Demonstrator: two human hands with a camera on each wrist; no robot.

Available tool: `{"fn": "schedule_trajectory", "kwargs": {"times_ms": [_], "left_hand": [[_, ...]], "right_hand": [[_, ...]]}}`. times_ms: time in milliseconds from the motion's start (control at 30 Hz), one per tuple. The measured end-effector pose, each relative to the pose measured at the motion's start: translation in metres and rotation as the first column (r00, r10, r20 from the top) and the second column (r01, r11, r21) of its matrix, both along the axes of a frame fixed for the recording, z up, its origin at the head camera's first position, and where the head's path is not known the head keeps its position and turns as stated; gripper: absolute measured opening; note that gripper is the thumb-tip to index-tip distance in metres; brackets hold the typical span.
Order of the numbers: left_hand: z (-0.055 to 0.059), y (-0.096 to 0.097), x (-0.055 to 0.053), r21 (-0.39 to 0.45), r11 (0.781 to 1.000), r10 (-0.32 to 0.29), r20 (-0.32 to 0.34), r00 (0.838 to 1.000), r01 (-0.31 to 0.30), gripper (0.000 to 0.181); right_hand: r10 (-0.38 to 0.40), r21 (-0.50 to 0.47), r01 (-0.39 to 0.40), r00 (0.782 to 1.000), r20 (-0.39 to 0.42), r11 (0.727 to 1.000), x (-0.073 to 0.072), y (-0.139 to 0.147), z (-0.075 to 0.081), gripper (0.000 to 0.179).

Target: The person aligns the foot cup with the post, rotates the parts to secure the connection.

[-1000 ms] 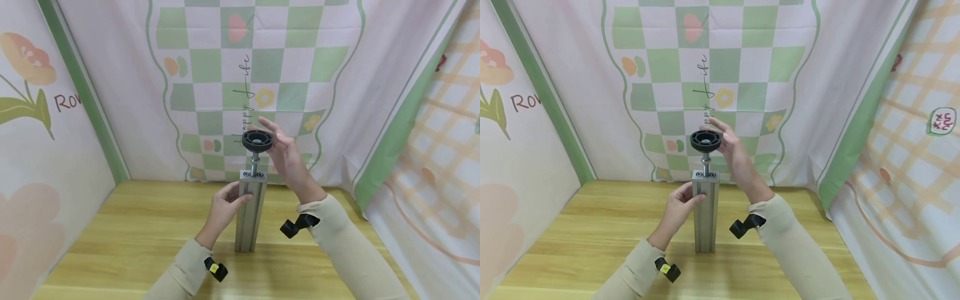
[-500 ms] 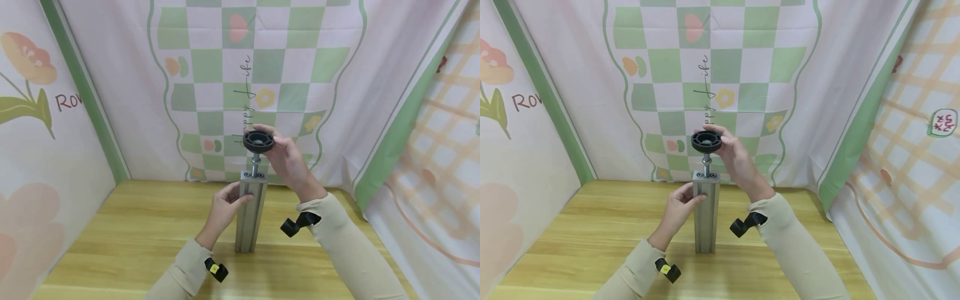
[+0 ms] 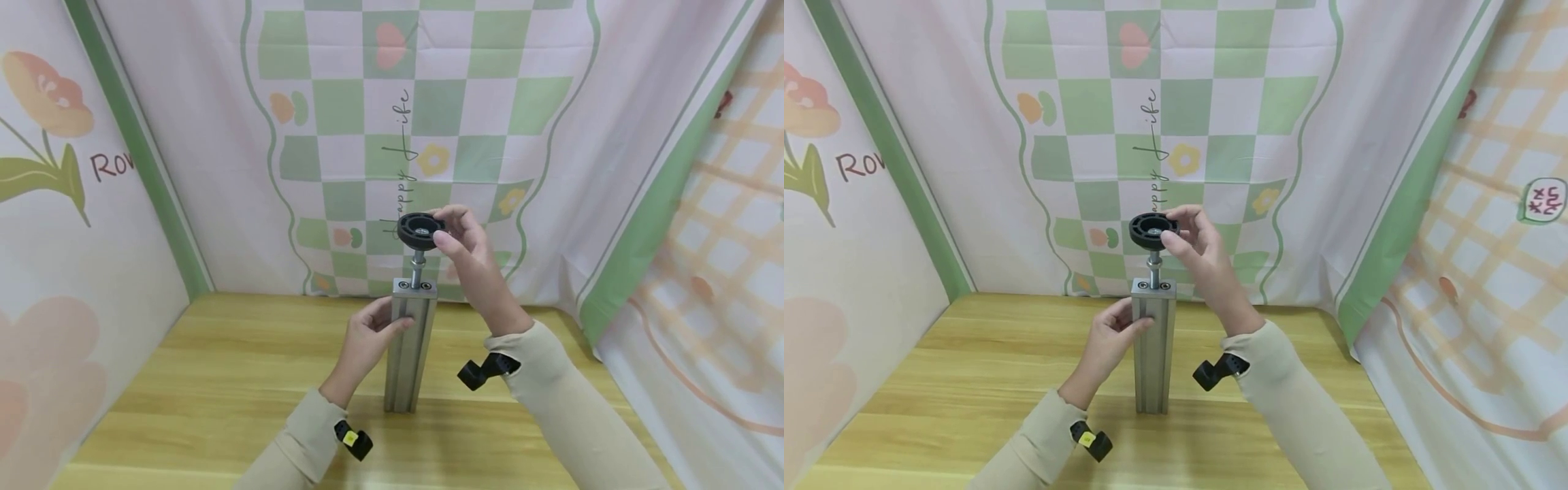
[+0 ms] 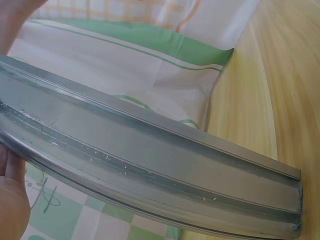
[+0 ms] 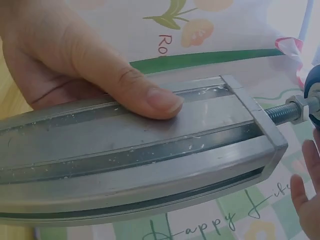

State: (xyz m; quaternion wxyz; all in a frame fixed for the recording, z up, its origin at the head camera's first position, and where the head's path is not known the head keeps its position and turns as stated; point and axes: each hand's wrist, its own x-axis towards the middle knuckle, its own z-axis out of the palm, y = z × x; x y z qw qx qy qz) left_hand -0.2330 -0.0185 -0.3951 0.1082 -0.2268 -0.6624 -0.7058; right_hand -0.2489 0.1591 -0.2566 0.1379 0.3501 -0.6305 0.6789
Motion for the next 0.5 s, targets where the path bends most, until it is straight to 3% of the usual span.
{"fn": "schedule_trajectory", "kwargs": {"times_ms": [167,400,500], "left_hand": [[0.0,0.0,-0.001,0.0,1.0,-0.002,-0.008,1.0,0.002,0.034],[0.001,0.0,0.0,-0.005,1.0,0.002,-0.012,1.0,-0.002,0.034],[0.001,0.0,0.0,-0.002,1.0,0.003,-0.005,1.0,-0.003,0.034]], "right_hand": [[-0.1,0.02,0.101,0.994,-0.044,0.995,0.004,-0.004,0.003,0.029],[-0.264,0.091,0.274,0.958,-0.109,0.957,0.011,-0.008,0.009,0.041],[-0.288,0.105,0.303,0.947,-0.139,0.947,0.012,-0.008,0.01,0.042]]}}
